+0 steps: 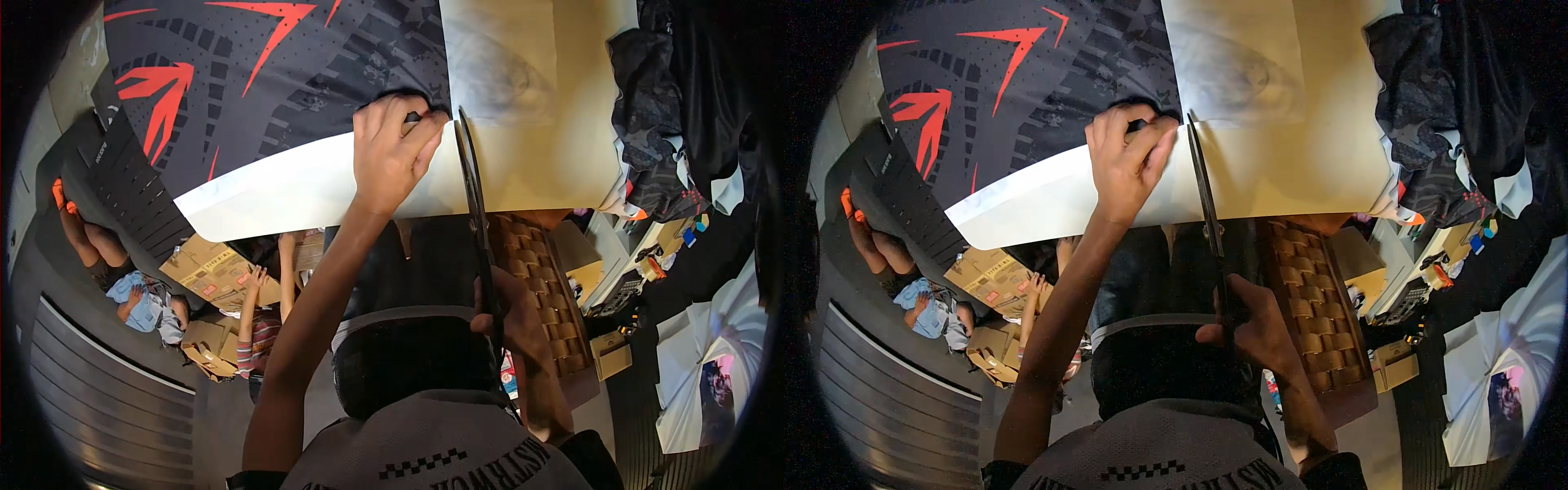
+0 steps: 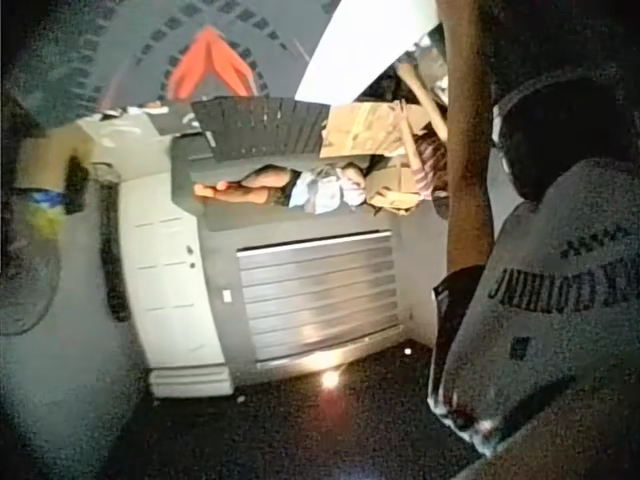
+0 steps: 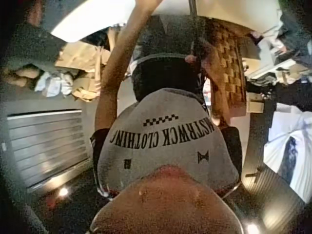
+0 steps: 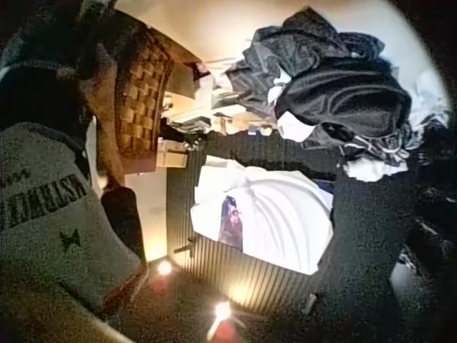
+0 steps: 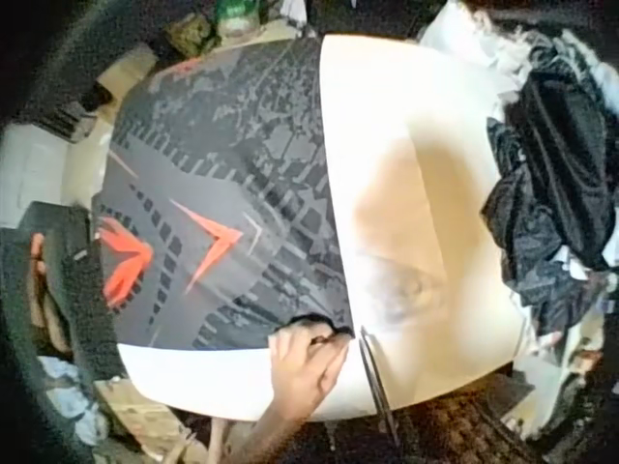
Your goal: Cutting out printed patterns from a sheet of fabric using scissors.
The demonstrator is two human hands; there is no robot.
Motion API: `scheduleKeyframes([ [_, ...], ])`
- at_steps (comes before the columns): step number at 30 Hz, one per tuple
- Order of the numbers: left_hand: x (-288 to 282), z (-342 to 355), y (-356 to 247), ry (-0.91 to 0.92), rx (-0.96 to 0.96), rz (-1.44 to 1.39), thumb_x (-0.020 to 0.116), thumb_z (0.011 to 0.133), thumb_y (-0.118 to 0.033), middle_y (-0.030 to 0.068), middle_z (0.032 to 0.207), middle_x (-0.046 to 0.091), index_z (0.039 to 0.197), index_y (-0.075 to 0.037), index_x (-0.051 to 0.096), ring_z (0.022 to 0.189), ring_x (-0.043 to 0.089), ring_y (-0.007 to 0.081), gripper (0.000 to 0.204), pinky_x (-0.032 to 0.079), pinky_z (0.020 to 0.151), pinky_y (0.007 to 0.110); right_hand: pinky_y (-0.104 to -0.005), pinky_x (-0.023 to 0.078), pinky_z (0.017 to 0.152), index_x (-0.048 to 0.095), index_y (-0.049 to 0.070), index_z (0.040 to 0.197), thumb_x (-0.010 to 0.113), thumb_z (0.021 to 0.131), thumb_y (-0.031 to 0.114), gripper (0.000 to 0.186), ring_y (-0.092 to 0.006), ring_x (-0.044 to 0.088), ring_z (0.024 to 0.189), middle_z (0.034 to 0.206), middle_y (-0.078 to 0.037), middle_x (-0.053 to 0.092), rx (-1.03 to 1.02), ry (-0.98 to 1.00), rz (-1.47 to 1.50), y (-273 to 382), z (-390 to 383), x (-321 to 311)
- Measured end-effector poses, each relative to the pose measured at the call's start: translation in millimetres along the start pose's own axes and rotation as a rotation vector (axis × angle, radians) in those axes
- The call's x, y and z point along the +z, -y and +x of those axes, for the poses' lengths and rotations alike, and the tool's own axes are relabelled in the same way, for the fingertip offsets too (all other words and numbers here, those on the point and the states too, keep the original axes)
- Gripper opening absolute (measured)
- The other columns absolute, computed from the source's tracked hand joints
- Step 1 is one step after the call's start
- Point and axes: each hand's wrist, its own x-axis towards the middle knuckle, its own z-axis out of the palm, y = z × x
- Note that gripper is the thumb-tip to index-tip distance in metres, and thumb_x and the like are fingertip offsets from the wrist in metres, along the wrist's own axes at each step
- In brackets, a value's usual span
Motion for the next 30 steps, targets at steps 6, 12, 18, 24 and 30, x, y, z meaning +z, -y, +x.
scheduleKeyframes([
  [6, 0.3, -0.2, -0.1, -0.002, 0.002, 0.010, 0.070, 0.077, -0.013, -0.0001, 0.098, 0.057, 0.090, -0.013, 0.068, 0.085, 0.049, 0.0184, 0.014, 0.036, 0.079, 0.031, -0.0241, 0.027, 0.055, 0.051, 0.009, 0.078, 0.085, 0.062, 0.046, 0.053, -0.0086, 0.038, 0.057, 0.063, 0.003, 0.045, 0.037, -0.040, -0.109, 7.3, 1.3, 6.9],
  [12, 1.5, -0.3, 0.1, 0.004, -0.006, 0.015, 0.066, 0.076, -0.013, -0.0016, 0.099, 0.055, 0.092, -0.014, 0.066, 0.089, 0.050, 0.0182, 0.016, 0.035, 0.081, 0.031, -0.0247, 0.028, 0.054, 0.052, 0.009, 0.077, 0.085, 0.063, 0.039, 0.047, -0.0088, 0.040, 0.057, 0.063, 0.002, 0.046, 0.041, -0.064, -0.111, 5.5, 1.9, 11.6],
  [18, 4.6, 0.9, -1.5, -0.016, -0.006, 0.041, 0.067, 0.073, -0.011, -0.0019, 0.099, 0.055, 0.093, -0.015, 0.066, 0.089, 0.050, 0.0178, 0.020, 0.035, 0.081, 0.031, -0.0247, 0.030, 0.054, 0.052, 0.009, 0.077, 0.083, 0.064, 0.033, 0.041, -0.0092, 0.041, 0.056, 0.064, 0.001, 0.049, 0.046, -0.072, -0.168, 9.3, 2.5, 9.7],
  [24, 4.1, 0.7, -0.9, -0.015, -0.003, 0.060, 0.068, 0.071, -0.010, -0.0022, 0.098, 0.055, 0.093, -0.015, 0.067, 0.088, 0.050, 0.0175, 0.023, 0.036, 0.080, 0.030, -0.0248, 0.031, 0.054, 0.053, 0.009, 0.077, 0.082, 0.064, 0.030, 0.038, -0.0098, 0.043, 0.054, 0.062, 0.000, 0.049, 0.086, -0.079, -0.167, 12.1, 1.1, 14.0],
  [30, 4.5, 1.6, -1.6, -0.022, 0.003, 0.068, 0.068, 0.071, -0.010, -0.0025, 0.097, 0.055, 0.093, -0.016, 0.067, 0.087, 0.049, 0.0174, 0.023, 0.036, 0.079, 0.030, -0.0247, 0.033, 0.053, 0.053, 0.008, 0.077, 0.081, 0.065, 0.029, 0.037, -0.0104, 0.045, 0.052, 0.060, 0.000, 0.048, 0.088, -0.082, -0.135, 9.9, 1.3, 13.6],
])
